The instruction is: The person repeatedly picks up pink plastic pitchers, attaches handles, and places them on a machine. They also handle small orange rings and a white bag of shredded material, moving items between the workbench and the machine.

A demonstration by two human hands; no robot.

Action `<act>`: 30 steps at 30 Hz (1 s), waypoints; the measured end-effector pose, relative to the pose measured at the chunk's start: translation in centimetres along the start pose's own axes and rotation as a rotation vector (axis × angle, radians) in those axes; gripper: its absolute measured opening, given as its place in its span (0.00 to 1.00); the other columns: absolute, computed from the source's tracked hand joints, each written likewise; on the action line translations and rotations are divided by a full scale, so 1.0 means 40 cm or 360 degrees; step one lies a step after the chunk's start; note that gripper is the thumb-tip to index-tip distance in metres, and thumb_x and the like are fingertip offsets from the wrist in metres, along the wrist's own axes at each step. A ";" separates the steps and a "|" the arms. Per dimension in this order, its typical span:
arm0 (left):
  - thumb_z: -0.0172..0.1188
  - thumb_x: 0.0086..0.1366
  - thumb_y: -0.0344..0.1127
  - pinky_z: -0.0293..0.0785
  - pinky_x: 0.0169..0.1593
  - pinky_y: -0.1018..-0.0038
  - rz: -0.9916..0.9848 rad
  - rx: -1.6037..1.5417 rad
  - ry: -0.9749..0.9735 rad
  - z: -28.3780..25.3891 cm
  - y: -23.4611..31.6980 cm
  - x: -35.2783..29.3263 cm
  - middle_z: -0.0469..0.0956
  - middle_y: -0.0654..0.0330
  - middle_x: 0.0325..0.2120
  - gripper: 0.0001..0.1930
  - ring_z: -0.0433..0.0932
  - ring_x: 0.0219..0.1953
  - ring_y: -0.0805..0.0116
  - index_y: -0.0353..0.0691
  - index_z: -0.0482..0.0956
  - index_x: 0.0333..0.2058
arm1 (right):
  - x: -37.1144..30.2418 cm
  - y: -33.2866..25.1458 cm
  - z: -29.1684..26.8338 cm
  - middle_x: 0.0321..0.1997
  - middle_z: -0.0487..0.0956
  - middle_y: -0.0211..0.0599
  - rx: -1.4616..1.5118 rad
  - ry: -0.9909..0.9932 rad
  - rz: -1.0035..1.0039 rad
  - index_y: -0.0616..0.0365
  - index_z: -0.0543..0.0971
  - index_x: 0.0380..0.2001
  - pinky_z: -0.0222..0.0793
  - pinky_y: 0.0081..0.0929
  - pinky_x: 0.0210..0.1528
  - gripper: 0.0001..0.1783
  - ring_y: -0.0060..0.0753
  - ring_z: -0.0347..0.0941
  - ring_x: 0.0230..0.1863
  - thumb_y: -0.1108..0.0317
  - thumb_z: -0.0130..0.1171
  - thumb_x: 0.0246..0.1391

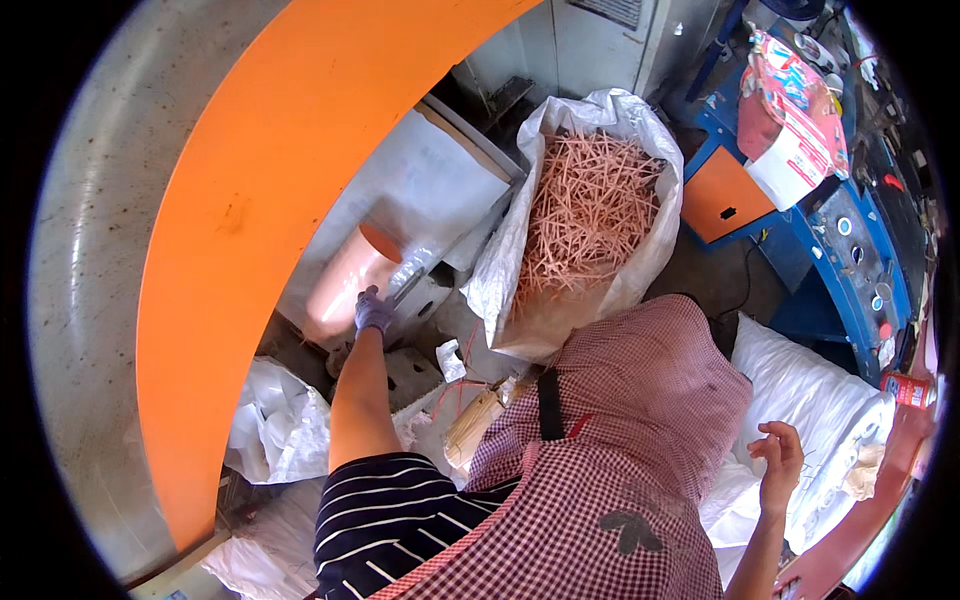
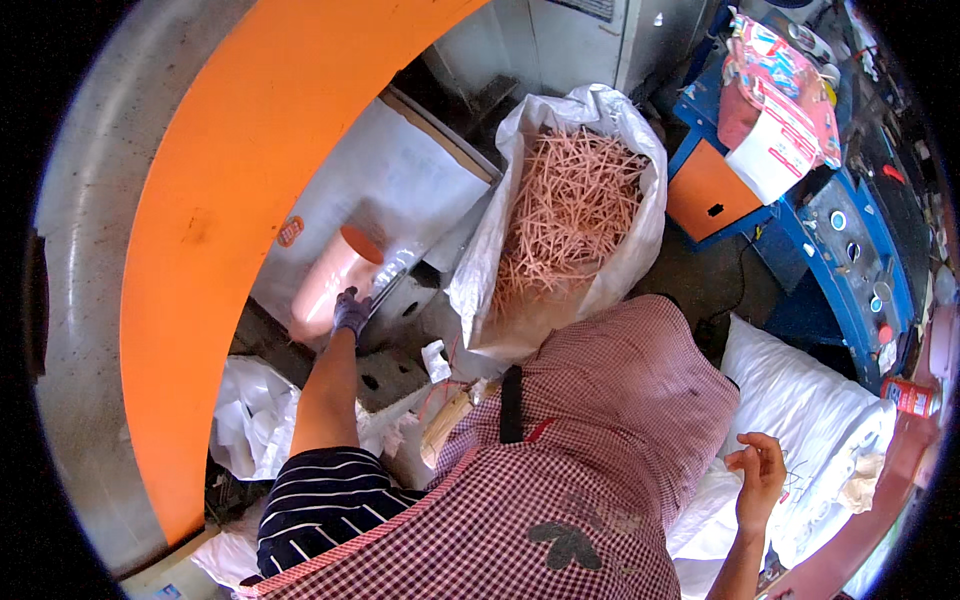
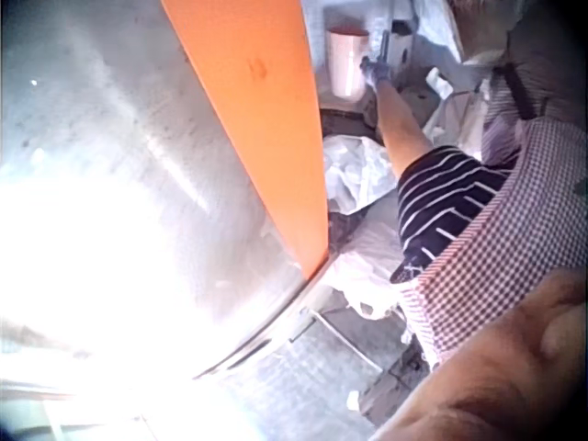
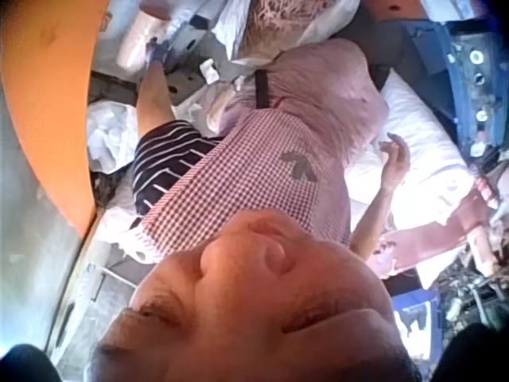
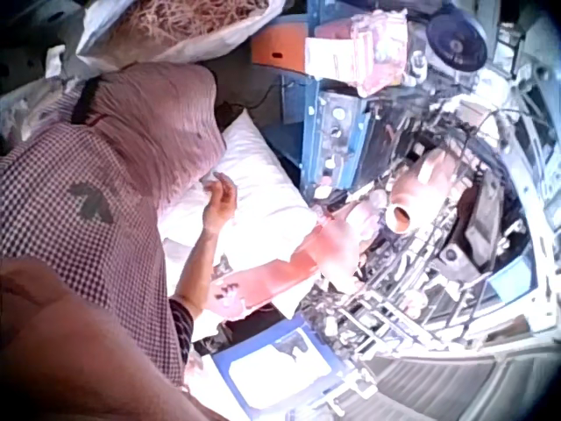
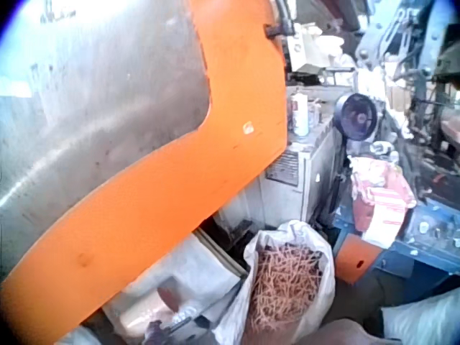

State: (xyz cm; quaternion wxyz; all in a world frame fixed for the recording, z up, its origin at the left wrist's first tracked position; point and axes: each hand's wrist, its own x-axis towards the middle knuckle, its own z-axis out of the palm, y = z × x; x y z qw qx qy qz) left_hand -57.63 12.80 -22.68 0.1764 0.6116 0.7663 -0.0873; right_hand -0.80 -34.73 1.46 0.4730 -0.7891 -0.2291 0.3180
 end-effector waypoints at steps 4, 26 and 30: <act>0.61 0.56 0.46 0.65 0.60 0.60 0.0205 0.0055 -0.0111 0.047 -0.029 0.011 0.70 0.51 0.55 0.33 0.69 0.57 0.49 0.44 0.66 0.59 | 0.031 -0.028 0.014 0.39 0.78 0.36 -0.0076 -0.0072 0.0114 0.63 0.75 0.40 0.71 0.20 0.33 0.09 0.23 0.76 0.30 0.71 0.49 0.63; 0.70 0.47 0.55 0.60 0.63 0.54 -0.0426 0.0464 0.0314 -0.091 -0.235 0.183 0.57 0.44 0.62 0.52 0.63 0.62 0.47 0.39 0.52 0.65 | 0.020 0.079 0.039 0.31 0.79 0.33 -0.0624 -0.0073 0.0493 0.63 0.78 0.35 0.68 0.23 0.32 0.09 0.24 0.72 0.28 0.68 0.56 0.59; 0.67 0.51 0.50 0.63 0.61 0.55 -0.0171 0.0255 0.0344 -0.112 -0.221 0.253 0.63 0.42 0.56 0.43 0.67 0.58 0.47 0.37 0.59 0.61 | 0.120 0.007 0.013 0.29 0.78 0.42 -0.1023 0.0046 0.0140 0.65 0.79 0.32 0.69 0.30 0.38 0.12 0.33 0.74 0.32 0.64 0.58 0.58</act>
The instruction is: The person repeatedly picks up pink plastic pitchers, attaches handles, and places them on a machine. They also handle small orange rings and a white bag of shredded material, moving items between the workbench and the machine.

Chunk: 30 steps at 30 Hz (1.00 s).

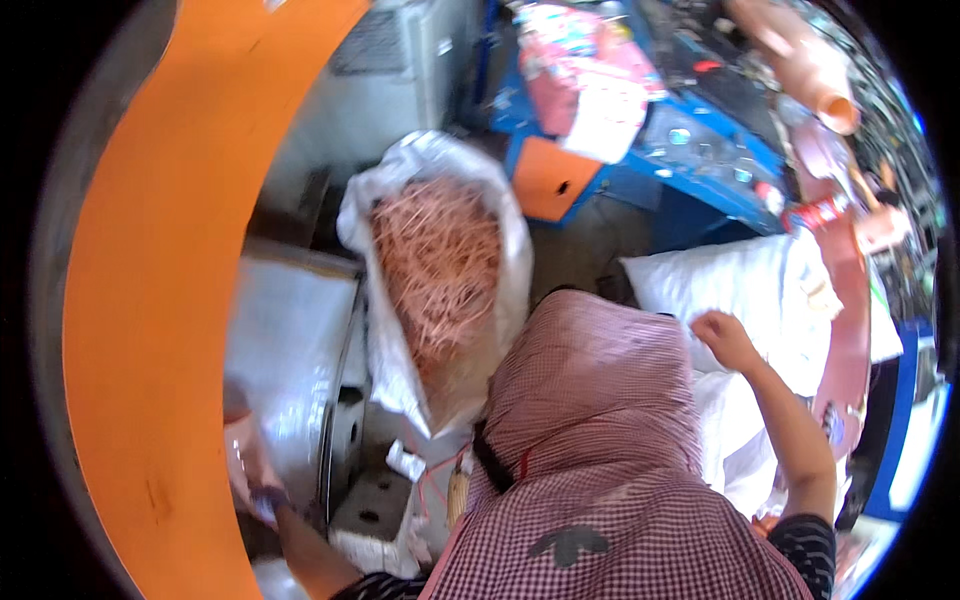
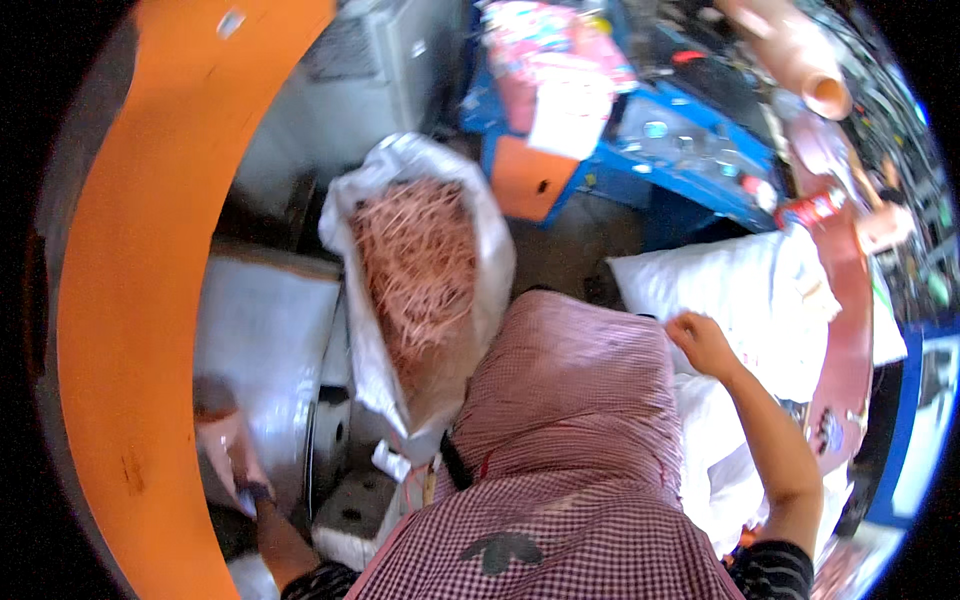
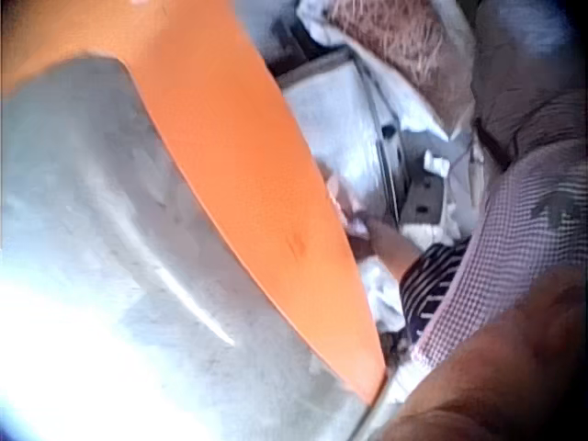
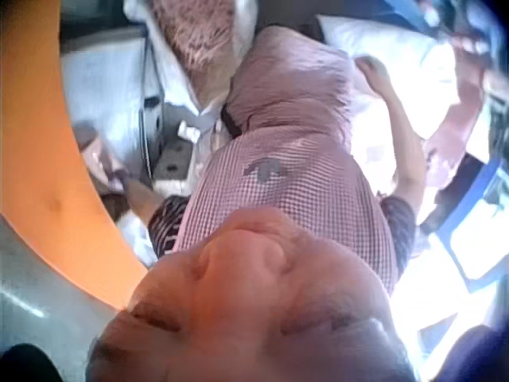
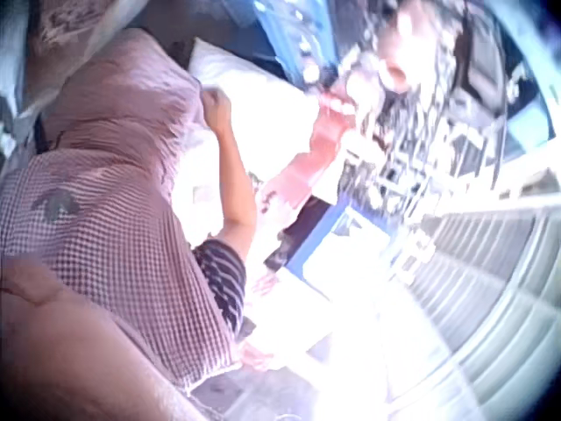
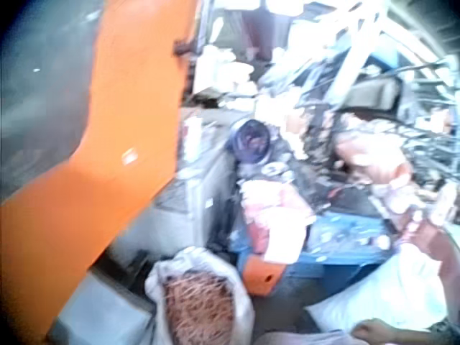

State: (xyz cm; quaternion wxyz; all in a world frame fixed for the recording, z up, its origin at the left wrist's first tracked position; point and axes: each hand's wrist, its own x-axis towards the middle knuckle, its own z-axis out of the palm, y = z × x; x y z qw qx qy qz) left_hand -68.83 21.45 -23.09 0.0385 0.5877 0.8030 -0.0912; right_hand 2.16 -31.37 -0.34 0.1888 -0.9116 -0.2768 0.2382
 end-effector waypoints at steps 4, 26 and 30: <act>0.63 0.54 0.46 0.66 0.58 0.57 0.0176 -0.0235 0.0076 -0.044 0.036 0.025 0.70 0.40 0.51 0.34 0.70 0.54 0.46 0.35 0.66 0.56 | 0.224 -0.136 -0.095 0.34 0.77 0.46 0.0081 0.0503 -0.0696 0.64 0.77 0.30 0.70 0.33 0.41 0.08 0.44 0.76 0.38 0.69 0.55 0.57; 0.64 0.54 0.37 0.73 0.52 0.63 0.2597 -0.0832 -0.0368 -0.557 1.018 -1.138 0.76 0.45 0.47 0.23 0.77 0.48 0.48 0.36 0.77 0.49 | 0.695 -0.446 -0.120 0.35 0.78 0.44 -0.0091 0.1075 -0.1291 0.58 0.75 0.30 0.71 0.43 0.42 0.05 0.51 0.76 0.39 0.69 0.59 0.50; 0.62 0.55 0.35 0.73 0.52 0.63 0.2568 -0.0720 -0.0372 -0.549 1.028 -1.180 0.76 0.44 0.46 0.22 0.77 0.48 0.48 0.34 0.76 0.49 | 0.574 -0.379 -0.096 0.41 0.77 0.40 -0.0110 0.1560 -0.1740 0.60 0.75 0.30 0.71 0.38 0.42 0.05 0.46 0.75 0.43 0.71 0.59 0.49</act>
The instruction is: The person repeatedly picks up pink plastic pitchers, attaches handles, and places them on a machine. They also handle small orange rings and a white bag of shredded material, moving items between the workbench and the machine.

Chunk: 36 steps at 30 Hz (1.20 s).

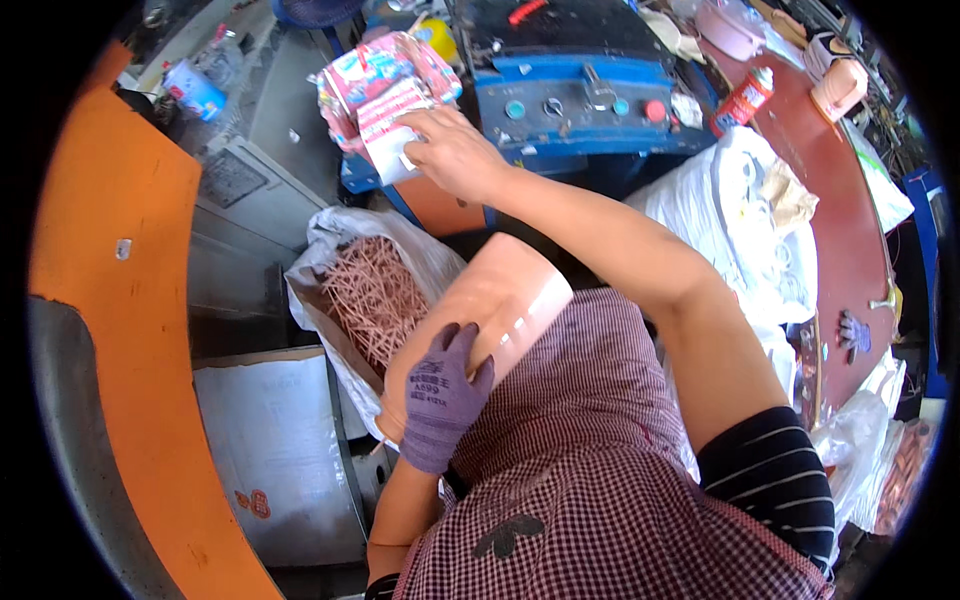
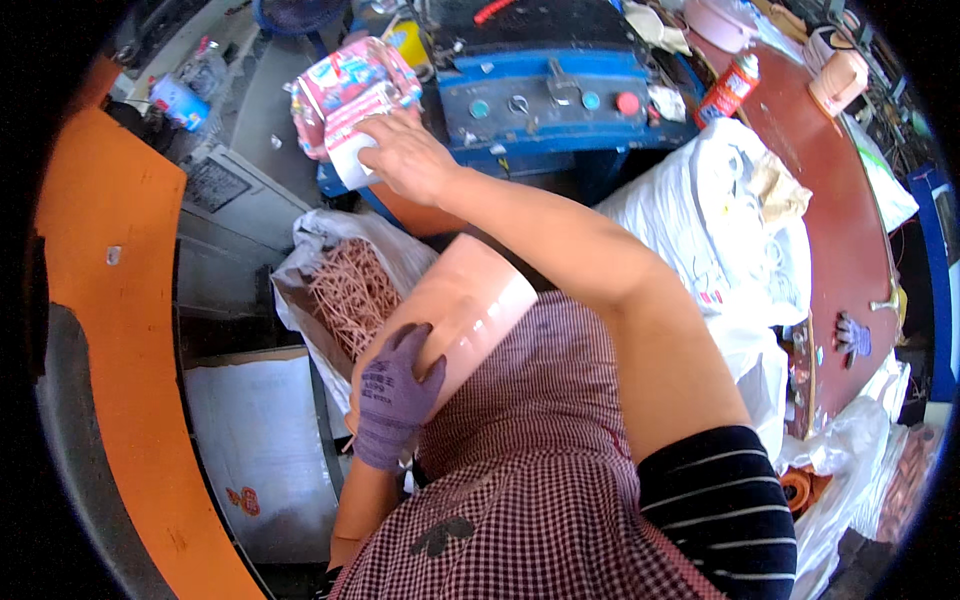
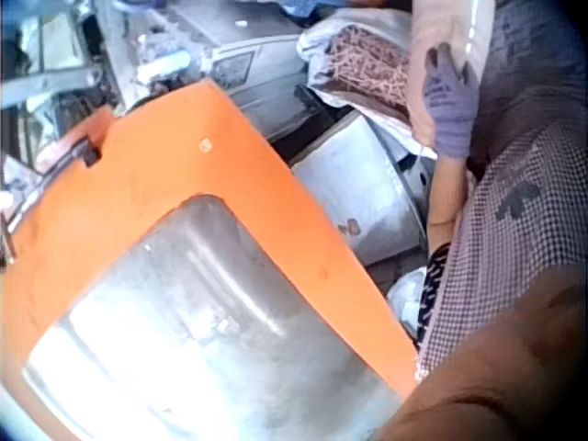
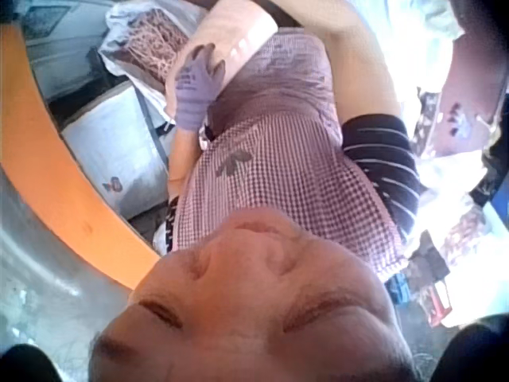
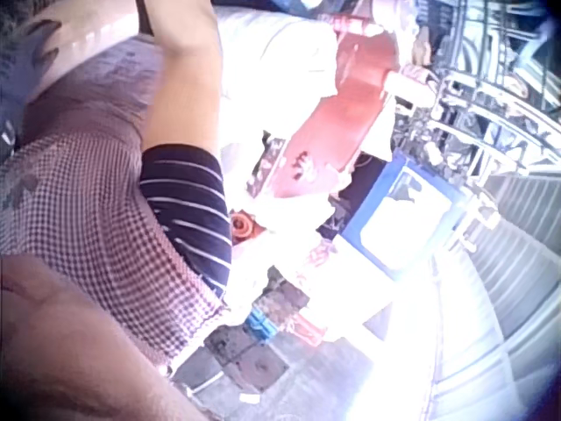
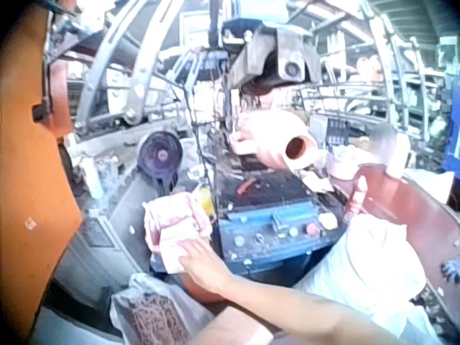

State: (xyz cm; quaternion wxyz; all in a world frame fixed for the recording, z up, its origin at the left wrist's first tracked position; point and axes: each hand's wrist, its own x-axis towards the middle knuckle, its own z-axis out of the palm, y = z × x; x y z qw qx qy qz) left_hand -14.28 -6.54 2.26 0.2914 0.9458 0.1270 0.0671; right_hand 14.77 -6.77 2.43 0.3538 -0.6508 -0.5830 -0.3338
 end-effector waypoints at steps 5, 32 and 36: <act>0.63 0.54 0.32 0.74 0.51 0.62 -0.0016 0.0031 0.0022 0.012 0.025 -0.009 0.76 0.44 0.47 0.22 0.77 0.47 0.47 0.34 0.76 0.48 | -0.225 -0.120 -0.264 0.22 0.74 0.31 0.0631 -0.0326 0.1234 0.61 0.74 0.29 0.66 0.22 0.27 0.09 0.20 0.68 0.22 0.69 0.63 0.55; 0.62 0.56 0.35 0.72 0.52 0.61 0.0112 0.0303 -0.0070 0.080 0.103 -0.030 0.75 0.41 0.47 0.22 0.76 0.48 0.44 0.31 0.75 0.48 | -0.459 -0.231 -0.339 0.31 0.80 0.46 0.0101 -0.0785 0.1817 0.57 0.74 0.35 0.73 0.39 0.39 0.30 0.48 0.78 0.34 0.46 0.72 0.38; 0.62 0.57 0.35 0.71 0.53 0.60 0.0237 0.0305 -0.0032 0.052 0.096 -0.014 0.77 0.42 0.46 0.21 0.76 0.49 0.44 0.30 0.76 0.47 | -0.495 -0.184 -0.417 0.33 0.80 0.50 0.0359 -0.0873 0.2075 0.62 0.73 0.38 0.73 0.40 0.42 0.36 0.51 0.78 0.37 0.41 0.71 0.38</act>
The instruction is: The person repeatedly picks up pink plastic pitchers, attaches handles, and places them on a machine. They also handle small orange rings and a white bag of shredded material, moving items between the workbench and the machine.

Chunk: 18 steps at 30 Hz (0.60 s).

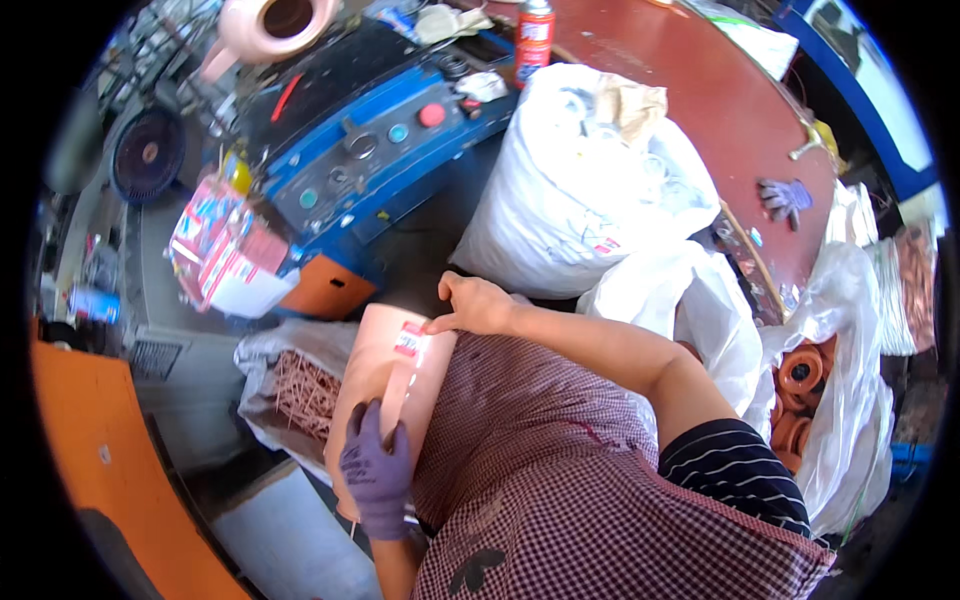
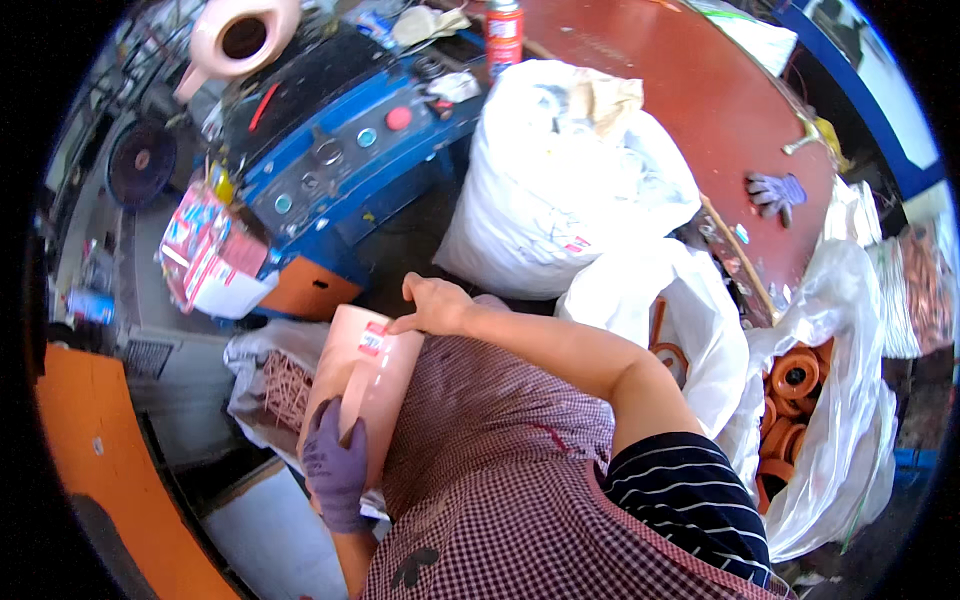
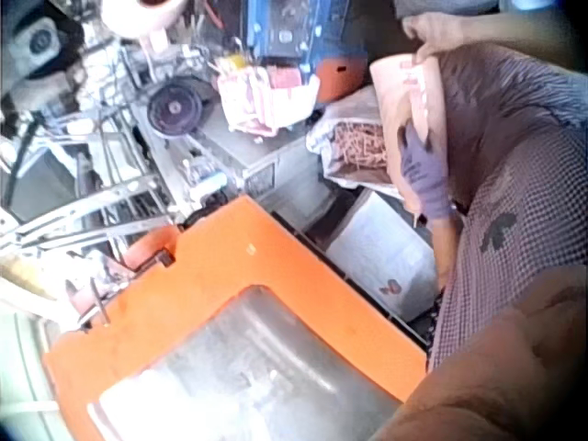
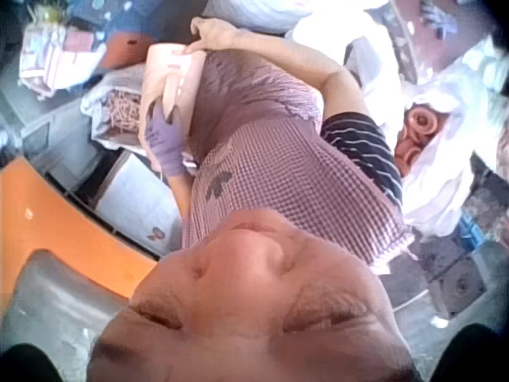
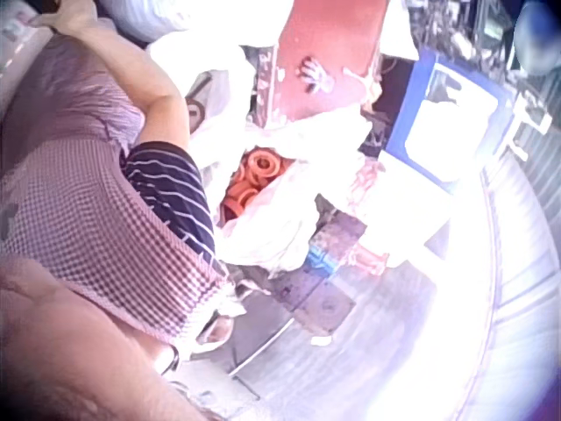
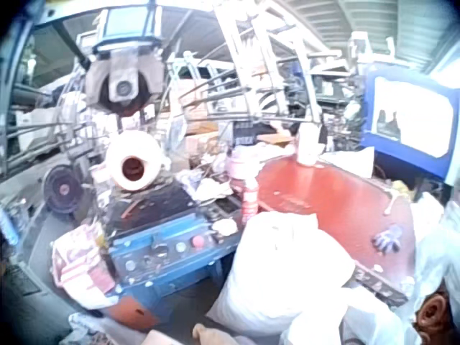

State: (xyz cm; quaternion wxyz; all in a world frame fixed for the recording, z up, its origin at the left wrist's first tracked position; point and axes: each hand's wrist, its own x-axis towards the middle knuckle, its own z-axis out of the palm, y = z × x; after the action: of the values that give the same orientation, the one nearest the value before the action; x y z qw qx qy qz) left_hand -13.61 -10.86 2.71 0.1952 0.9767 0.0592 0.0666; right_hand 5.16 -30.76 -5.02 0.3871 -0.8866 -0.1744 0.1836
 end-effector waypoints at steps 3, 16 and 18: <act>0.62 0.55 0.33 0.72 0.52 0.60 -0.0028 -0.0069 -0.0176 -0.056 -0.033 0.023 0.77 0.42 0.45 0.21 0.76 0.48 0.44 0.30 0.75 0.47 | -0.001 0.088 -0.144 0.30 0.80 0.45 0.0357 0.0233 -0.0223 0.60 0.79 0.31 0.73 0.34 0.38 0.20 0.42 0.79 0.34 0.52 0.67 0.47; 0.63 0.57 0.43 0.75 0.45 0.61 -0.0135 0.0026 -0.0058 -0.027 -0.025 0.089 0.80 0.49 0.40 0.19 0.79 0.41 0.47 0.40 0.78 0.44 | 0.087 0.546 -0.875 0.45 0.81 0.43 -0.0899 0.1353 0.0572 0.52 0.82 0.43 0.72 0.39 0.50 0.17 0.45 0.78 0.48 0.58 0.57 0.52; 0.64 0.57 0.43 0.75 0.45 0.62 -0.0130 0.0018 -0.0069 -0.015 -0.009 0.088 0.80 0.49 0.40 0.20 0.79 0.40 0.48 0.40 0.78 0.45 | 0.086 0.489 -0.822 0.40 0.81 0.44 -0.1168 0.1716 -0.0164 0.55 0.81 0.42 0.73 0.39 0.46 0.14 0.48 0.78 0.44 0.63 0.57 0.54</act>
State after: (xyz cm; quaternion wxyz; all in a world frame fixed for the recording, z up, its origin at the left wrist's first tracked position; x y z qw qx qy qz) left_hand -10.26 -9.80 3.48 0.1935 0.9758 0.0951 0.0370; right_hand 26.60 -62.19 0.45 0.1009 -0.9194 -0.0494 -0.3770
